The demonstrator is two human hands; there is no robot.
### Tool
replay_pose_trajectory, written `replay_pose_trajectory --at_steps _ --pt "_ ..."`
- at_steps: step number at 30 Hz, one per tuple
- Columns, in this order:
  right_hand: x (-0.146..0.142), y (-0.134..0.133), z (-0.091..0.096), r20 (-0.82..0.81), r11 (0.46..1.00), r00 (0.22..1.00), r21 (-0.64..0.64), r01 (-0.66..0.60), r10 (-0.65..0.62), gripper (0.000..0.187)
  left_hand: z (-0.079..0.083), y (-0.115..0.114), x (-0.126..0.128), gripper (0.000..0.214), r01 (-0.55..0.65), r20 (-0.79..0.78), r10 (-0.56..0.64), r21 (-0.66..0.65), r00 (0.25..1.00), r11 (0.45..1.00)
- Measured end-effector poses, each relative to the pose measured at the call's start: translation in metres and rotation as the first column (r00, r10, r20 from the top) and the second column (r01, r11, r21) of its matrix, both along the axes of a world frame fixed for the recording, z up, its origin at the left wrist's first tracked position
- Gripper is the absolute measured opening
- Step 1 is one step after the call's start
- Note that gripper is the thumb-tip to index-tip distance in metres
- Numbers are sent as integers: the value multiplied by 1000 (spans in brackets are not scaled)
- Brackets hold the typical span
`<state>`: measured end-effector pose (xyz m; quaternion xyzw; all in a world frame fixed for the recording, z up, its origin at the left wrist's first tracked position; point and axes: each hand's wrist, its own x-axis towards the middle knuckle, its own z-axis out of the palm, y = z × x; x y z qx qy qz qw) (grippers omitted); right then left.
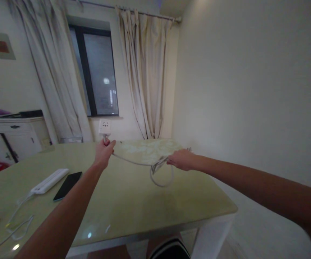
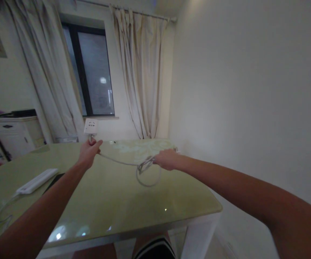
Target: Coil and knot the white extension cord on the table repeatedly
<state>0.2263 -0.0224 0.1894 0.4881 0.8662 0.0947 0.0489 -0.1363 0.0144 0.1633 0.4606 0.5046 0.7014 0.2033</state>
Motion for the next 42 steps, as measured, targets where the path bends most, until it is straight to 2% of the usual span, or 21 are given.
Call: replay_pose_trajectory --at_steps 2,3,5,8,10,11,13,16,20,24,29,31,33,36,38,40,42 --pt "-12 37 -17 -56 994 994 51 101 -98 25 -7 9 11 36 1 -100 3 35 995 999" --pt "-19 50 -31 -98 986 984 66 153 -146 23 -18 11 18 33 2 -169 1 19 986 1000" --pt "-36 66 -66 -147 975 970 80 209 -195 27 -54 9 32 25 -36 -341 17 -49 940 998" --pt "-64 68 -120 -201 961 952 103 257 -233 35 -120 -3 49 13 -78 -566 19 -81 824 994" --pt "-80 65 -148 -224 960 947 112 258 -229 36 -155 -11 56 11 -102 -689 -17 -132 725 986" --pt "-85 64 -159 -236 961 948 119 248 -216 35 -167 -13 57 11 -131 -739 -45 -179 672 975" --pt "-91 63 -174 -264 968 951 143 204 -161 31 -179 -17 58 12 -194 -801 -101 -262 590 945" --pt "-87 63 -185 -318 979 947 173 106 -46 27 -177 -20 56 10 -244 -815 -161 -346 557 906" --pt "-74 60 -185 -397 990 918 131 54 2 33 -170 -23 51 3 -267 -759 -165 -412 630 871" --pt "-71 60 -183 -478 995 878 77 69 -24 38 -172 -23 47 4 -211 -701 -159 -410 695 887" --pt "-70 57 -182 -565 979 807 188 -77 172 29 -172 -22 44 10 -170 -636 -127 -385 761 907" --pt "-69 54 -179 -630 966 752 256 -36 195 29 -172 -23 43 14 -183 -613 -98 -379 784 907" --pt "-67 51 -175 -695 944 695 322 71 185 32 -171 -24 42 18 -215 -616 -84 -395 783 893" --pt "-69 47 -170 -729 906 655 390 162 197 51 -169 -27 45 23 -304 -690 -84 -421 719 855" --pt "-74 46 -170 -708 918 680 373 132 190 67 -165 -29 50 27 -375 -783 -101 -402 614 836" --pt "-82 47 -173 -679 950 720 299 93 143 64 -162 -31 57 28 -421 -861 -133 -369 492 829" --pt "-88 47 -176 -656 974 749 217 72 91 51 -159 -32 62 28 -446 -896 -164 -356 413 821"
